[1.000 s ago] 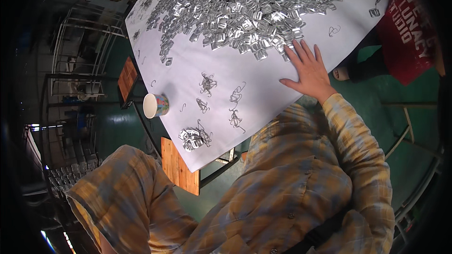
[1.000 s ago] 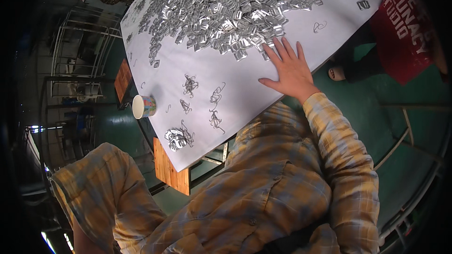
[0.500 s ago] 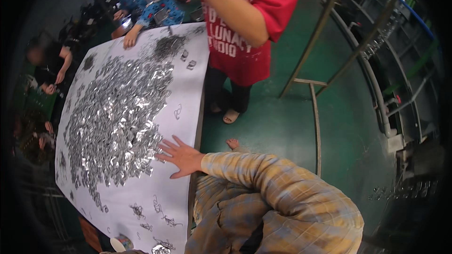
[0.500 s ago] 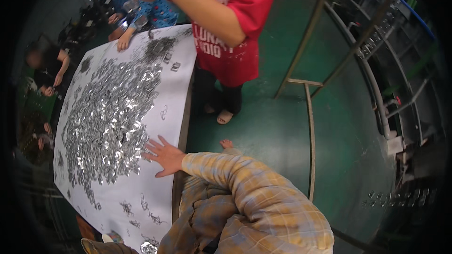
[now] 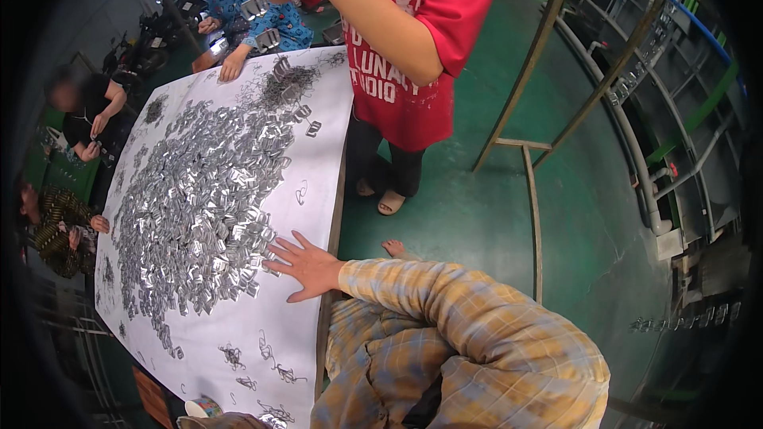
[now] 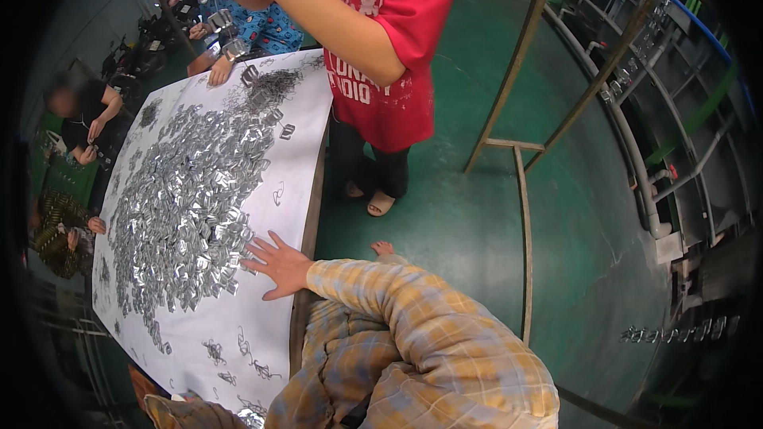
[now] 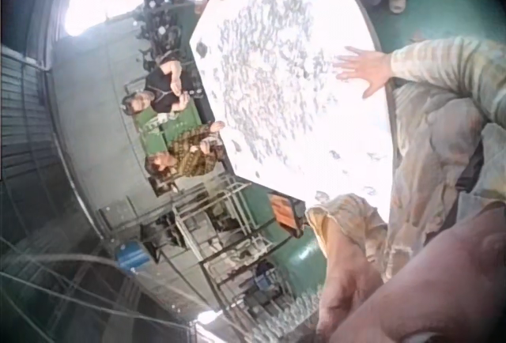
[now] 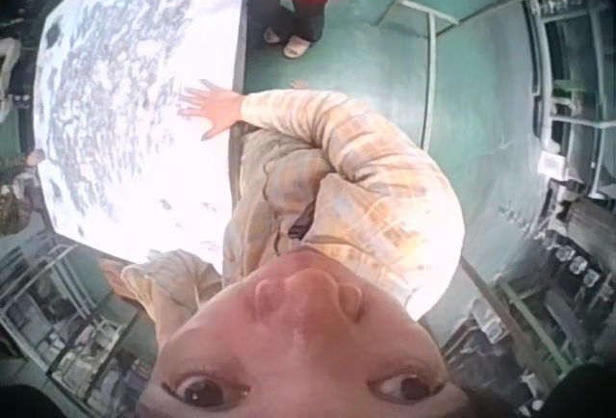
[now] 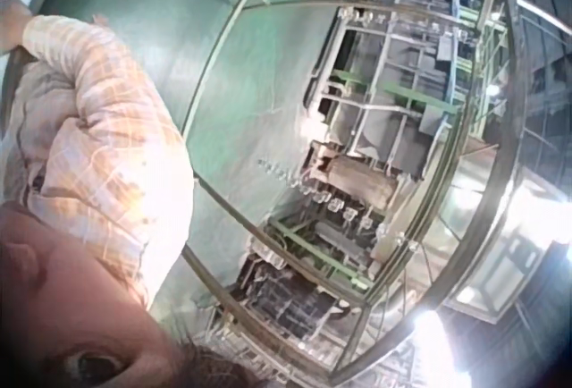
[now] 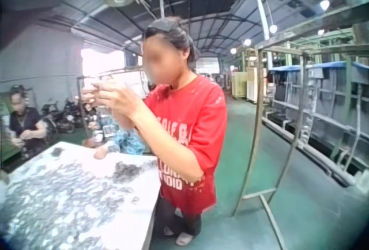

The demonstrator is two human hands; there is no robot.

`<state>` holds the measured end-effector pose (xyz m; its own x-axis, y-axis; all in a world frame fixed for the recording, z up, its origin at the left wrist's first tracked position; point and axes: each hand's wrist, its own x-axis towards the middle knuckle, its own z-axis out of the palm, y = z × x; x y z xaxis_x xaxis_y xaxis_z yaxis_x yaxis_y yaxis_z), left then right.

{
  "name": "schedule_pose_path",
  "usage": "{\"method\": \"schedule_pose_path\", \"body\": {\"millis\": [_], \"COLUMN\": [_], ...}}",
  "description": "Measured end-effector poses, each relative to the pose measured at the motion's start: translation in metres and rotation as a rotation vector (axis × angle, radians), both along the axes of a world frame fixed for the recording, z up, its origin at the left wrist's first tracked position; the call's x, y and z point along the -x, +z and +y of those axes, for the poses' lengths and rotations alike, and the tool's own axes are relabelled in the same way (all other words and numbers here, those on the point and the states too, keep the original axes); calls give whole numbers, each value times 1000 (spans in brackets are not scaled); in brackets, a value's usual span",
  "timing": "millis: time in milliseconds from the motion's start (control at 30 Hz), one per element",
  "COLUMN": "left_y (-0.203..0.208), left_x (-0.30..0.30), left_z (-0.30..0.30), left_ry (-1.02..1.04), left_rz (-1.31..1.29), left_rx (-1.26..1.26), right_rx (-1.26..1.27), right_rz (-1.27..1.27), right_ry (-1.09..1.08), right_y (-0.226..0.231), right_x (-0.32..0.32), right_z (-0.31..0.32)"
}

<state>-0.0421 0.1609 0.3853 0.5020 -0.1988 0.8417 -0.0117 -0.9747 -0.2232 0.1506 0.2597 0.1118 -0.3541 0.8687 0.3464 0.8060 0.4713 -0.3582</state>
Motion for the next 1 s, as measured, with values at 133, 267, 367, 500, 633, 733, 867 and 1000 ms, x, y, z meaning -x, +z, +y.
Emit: {"method": "schedule_pose_path", "body": {"millis": [133,267,367,500,633,733,867,1000], "left_y": [3,14,39,36,-23,-78,-176,-227], "left_x": [4,14,23,52,91,159,218,216], "left_z": [-6,-11,-18,0,34,37,18,18], "left_ry": [20,58,120,189,1122,1466,1760,1936], "left_rz": [12,21,15,-568,-276,78,357,492], "left_rx": [-44,-152,-352,-625,232,785,969,884], "right_rx": [27,71,118,127,116,104,95,73], "right_rz": [-12,-21,-42,-141,-172,-120,-106,-101], "right_ry": [8,33,-16,32,-43,-2,15,26], "right_y": [4,4,8,22,20,22,20,20], "right_x": [0,0,-13,16,2,4,8,8], "right_z": [0,5,6,3,3,1,0,1]}}
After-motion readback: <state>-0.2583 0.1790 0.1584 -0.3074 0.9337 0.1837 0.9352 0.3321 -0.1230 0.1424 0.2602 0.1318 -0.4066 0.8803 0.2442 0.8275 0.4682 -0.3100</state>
